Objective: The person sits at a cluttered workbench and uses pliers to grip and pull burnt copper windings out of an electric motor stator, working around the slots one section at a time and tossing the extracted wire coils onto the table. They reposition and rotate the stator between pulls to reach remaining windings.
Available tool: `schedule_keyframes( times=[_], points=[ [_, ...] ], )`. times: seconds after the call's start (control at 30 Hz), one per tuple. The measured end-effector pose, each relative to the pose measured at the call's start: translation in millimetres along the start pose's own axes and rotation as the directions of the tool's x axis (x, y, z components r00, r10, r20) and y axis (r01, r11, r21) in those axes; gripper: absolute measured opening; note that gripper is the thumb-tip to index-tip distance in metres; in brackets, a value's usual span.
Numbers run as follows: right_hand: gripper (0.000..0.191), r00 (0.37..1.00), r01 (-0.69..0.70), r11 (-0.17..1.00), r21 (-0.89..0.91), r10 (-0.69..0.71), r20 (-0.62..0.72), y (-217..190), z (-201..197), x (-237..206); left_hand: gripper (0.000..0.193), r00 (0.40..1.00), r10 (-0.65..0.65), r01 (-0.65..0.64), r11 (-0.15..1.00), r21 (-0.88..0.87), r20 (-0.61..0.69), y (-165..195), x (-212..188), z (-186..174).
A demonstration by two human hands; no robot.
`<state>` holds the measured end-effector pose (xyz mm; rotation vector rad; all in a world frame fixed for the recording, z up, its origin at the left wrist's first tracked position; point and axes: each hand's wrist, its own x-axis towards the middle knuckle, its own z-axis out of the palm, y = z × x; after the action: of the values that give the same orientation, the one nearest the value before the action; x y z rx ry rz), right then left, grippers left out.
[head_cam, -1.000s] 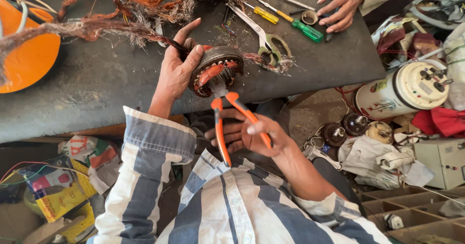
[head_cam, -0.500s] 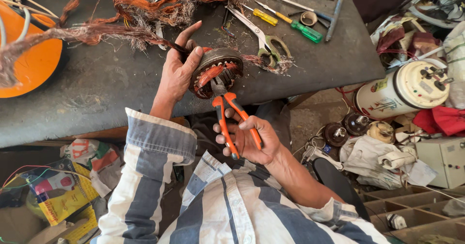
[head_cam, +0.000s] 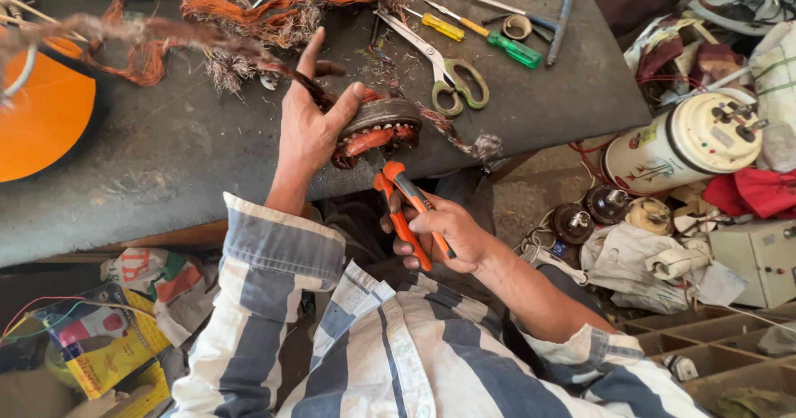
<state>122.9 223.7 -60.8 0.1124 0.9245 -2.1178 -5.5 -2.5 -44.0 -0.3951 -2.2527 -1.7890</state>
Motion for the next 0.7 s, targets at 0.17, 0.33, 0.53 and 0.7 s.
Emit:
schedule_keyframes(
  times=[0.17,0.33,0.53,0.7],
  points=[
    [0.066,0.981,0.035,0.748,-0.662,-0.151,-0.119,1,7,1,0.085,0.976,0.219,-0.215,0.960,0.178,-0.003,3,-7,11],
    [0.047,0.970,0.104,0.514,-0.852,-0.243,-0.028,2,-2,2,0.072,0.952,0.302,-0.284,0.927,0.245,-0.040,-2,-17,9],
    [0.039,0.995,0.087,0.891,-0.445,-0.097,0.002,-7,-20,11,0.049,0.994,0.098,-0.093,0.991,0.095,-0.056,-9,5,2],
    [0.038,0.993,0.018,0.999,0.041,-0.023,0.118,-12,-26,16,0.050,0.989,-0.135,0.136,0.991,0.009,-0.066,-17,21,-5]
  ],
)
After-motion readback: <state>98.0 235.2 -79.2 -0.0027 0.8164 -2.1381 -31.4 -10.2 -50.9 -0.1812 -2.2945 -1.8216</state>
